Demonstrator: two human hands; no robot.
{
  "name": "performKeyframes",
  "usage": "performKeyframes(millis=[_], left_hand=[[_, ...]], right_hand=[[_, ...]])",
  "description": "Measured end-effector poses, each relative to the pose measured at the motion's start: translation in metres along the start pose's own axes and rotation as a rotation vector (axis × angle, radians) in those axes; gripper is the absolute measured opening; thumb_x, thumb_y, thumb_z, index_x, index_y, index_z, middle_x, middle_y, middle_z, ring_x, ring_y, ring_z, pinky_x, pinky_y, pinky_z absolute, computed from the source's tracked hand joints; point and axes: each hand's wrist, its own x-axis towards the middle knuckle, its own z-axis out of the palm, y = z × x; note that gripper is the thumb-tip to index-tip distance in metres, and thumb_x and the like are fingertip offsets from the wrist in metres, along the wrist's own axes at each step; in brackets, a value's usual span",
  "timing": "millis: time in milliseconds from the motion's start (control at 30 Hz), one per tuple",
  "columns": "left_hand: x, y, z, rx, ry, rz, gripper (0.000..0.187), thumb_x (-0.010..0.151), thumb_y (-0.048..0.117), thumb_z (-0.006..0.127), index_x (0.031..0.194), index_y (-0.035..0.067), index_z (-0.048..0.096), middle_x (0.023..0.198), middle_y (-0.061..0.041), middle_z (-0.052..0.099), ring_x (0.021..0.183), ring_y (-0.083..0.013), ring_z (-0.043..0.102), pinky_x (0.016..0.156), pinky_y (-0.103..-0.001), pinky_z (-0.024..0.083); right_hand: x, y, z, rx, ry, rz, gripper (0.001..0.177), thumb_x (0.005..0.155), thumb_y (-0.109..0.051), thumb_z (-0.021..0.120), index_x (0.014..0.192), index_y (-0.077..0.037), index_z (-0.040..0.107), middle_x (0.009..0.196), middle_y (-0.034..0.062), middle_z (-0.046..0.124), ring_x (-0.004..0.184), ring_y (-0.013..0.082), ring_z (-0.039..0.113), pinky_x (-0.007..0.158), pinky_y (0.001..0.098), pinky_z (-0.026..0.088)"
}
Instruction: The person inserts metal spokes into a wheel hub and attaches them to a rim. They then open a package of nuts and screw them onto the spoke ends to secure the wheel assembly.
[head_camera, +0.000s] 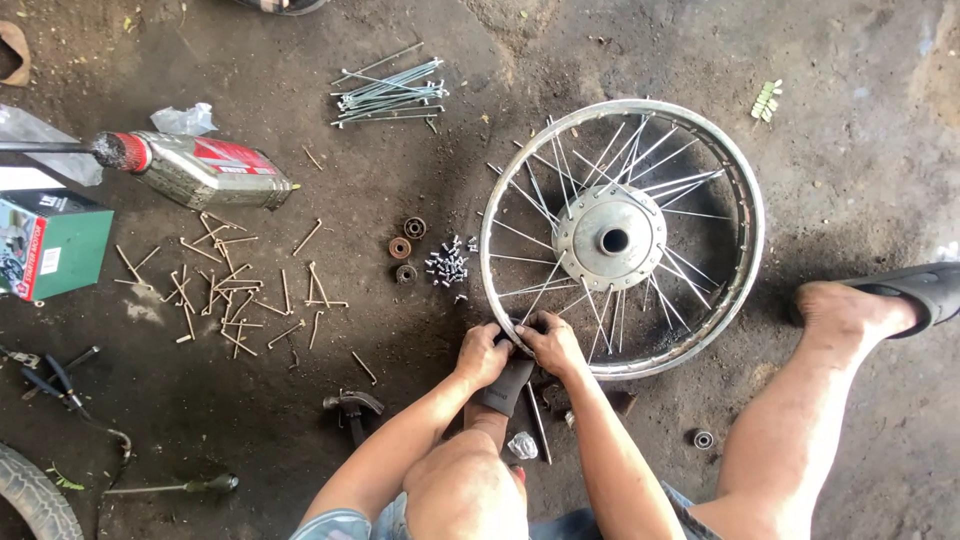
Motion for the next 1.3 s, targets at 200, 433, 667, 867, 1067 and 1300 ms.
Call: performKeyframes(millis=[200,433,667,867,1067,1300], left_hand=[[0.004,-0.004,0.006,-0.002,0.016,-0.040,0.024,0.073,0.020,0.080,0.090,0.003,0.073,0.088,-0.022,0.073,0.097,-0.0395,0.073,0.079,-0.046,0.060],[0.001,0.003,0.000,-0.020,0.014,-0.061,0.024,0.075,0.020,0.077,0.091,0.002,0.074,0.089,-0.024,0.072,0.099,-0.0425,0.071,0.080,-0.049,0.060],[-0.007,0.009,-0.007,-0.070,0.020,0.048,0.015,0.075,0.014,0.076,0.085,0.003,0.076,0.084,-0.020,0.074,0.094,-0.0378,0.073,0.077,-0.046,0.060],[-0.003,0.007,-0.003,0.034,0.044,0.048,0.024,0.071,0.016,0.080,0.084,-0.001,0.072,0.080,-0.025,0.072,0.091,-0.0419,0.073,0.079,-0.050,0.059],[-0.007,0.013,-0.003,-0.047,0.040,0.010,0.022,0.071,0.007,0.081,0.090,-0.003,0.074,0.086,-0.026,0.074,0.096,-0.0417,0.072,0.080,-0.050,0.060],[-0.021,0.012,-0.019,-0.232,0.390,0.144,0.021,0.083,0.008,0.078,0.097,0.008,0.062,0.079,-0.009,0.064,0.076,-0.0249,0.071,0.066,-0.034,0.057]], right_hand=[[-0.003,-0.004,-0.002,0.022,0.000,0.037,0.033,0.081,-0.041,0.082,0.096,-0.013,0.078,0.095,0.0180,0.075,0.102,0.0388,0.071,0.086,0.0484,0.054],[0.000,-0.009,-0.006,0.032,-0.014,0.075,0.033,0.079,-0.040,0.083,0.095,-0.011,0.078,0.091,0.0169,0.077,0.099,0.0363,0.072,0.085,0.0471,0.055],[-0.003,-0.010,0.003,-0.205,0.009,-0.101,0.036,0.092,-0.037,0.072,0.103,-0.003,0.068,0.102,0.0251,0.071,0.107,0.0446,0.067,0.095,0.0536,0.054],[-0.003,-0.006,-0.003,-0.117,0.032,-0.162,0.029,0.090,-0.032,0.074,0.104,-0.007,0.069,0.103,0.0211,0.071,0.110,0.0424,0.067,0.095,0.0523,0.054],[0.001,0.004,0.008,-0.216,0.059,-0.118,0.038,0.090,-0.043,0.073,0.099,-0.007,0.066,0.102,0.0214,0.071,0.113,0.0410,0.067,0.100,0.0502,0.053],[-0.002,0.014,0.014,-0.181,0.111,-0.145,0.029,0.090,-0.042,0.073,0.102,-0.016,0.068,0.102,0.0126,0.070,0.112,0.0364,0.068,0.097,0.0463,0.056]])
